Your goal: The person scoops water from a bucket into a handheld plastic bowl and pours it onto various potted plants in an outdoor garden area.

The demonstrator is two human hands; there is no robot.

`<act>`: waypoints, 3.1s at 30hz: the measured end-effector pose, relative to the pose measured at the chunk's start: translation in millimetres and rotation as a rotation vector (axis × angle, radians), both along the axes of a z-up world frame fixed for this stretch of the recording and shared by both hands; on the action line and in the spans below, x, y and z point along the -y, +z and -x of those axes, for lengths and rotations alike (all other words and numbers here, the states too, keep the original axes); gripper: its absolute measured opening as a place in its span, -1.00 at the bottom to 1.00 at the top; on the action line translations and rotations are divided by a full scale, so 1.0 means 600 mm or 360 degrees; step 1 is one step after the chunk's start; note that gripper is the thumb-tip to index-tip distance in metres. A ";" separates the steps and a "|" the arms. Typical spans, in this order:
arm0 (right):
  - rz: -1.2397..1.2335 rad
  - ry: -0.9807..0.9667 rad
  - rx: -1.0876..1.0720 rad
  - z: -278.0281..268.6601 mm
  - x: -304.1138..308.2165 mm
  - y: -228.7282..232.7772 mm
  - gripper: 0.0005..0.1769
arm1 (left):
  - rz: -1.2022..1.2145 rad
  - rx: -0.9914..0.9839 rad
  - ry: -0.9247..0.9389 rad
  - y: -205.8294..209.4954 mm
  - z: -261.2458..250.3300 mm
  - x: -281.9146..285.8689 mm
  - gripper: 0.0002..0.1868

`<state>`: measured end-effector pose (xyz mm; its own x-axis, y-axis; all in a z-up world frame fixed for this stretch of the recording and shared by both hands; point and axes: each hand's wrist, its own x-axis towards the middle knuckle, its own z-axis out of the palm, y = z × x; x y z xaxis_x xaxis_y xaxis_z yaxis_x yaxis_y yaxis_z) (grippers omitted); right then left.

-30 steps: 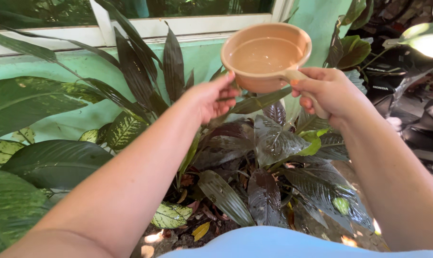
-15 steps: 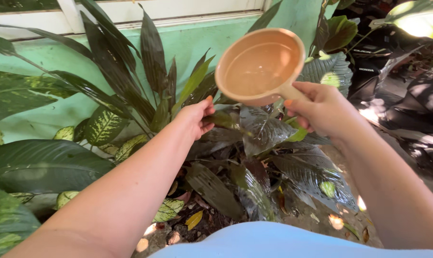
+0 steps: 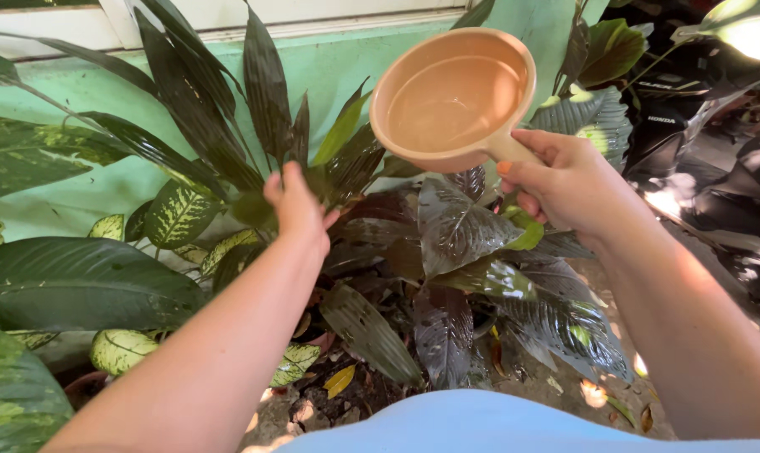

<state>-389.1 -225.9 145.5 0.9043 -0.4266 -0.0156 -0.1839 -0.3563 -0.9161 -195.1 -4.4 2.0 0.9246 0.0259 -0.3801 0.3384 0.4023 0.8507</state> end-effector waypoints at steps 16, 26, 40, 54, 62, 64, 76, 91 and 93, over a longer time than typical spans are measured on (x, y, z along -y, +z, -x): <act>-0.0059 0.0290 -0.0067 0.012 0.013 -0.015 -0.36 | -0.0177 -0.1222 -0.0334 -0.508 0.041 -0.006 -0.26; -0.0127 0.0237 0.0051 0.006 0.031 -0.003 -0.35 | 0.0903 -0.1043 -0.0202 -0.444 0.035 0.052 -0.63; 0.0399 0.0363 -0.0032 -0.049 -0.092 0.035 -0.23 | 0.1393 -0.0982 0.0127 -0.283 -0.186 -0.050 -0.69; 0.1172 0.0641 0.0460 -0.136 -0.119 -0.030 -0.22 | 0.1180 -0.0706 -0.0056 -0.237 -0.320 -0.036 -0.63; 0.0320 0.0570 0.0093 -0.134 -0.146 0.022 -0.27 | 0.1200 -0.0839 0.0097 -0.205 -0.307 -0.043 -0.78; 0.0263 0.0587 0.0105 -0.132 -0.147 0.024 -0.30 | 0.1226 -0.0883 0.0069 -0.205 -0.301 -0.049 -0.78; 0.1303 0.0368 -0.0038 -0.132 -0.159 -0.003 -0.20 | 0.1214 -0.0897 -0.0062 -0.116 -0.242 -0.044 -0.82; -0.0024 0.0461 -0.0010 -0.121 -0.101 -0.016 -0.36 | 0.0681 -0.1173 -0.0300 -0.124 -0.001 -0.062 -0.22; -0.0032 0.0459 -0.0030 -0.116 -0.096 -0.017 -0.38 | 0.0533 -0.1153 -0.0327 -0.172 0.011 -0.059 -0.43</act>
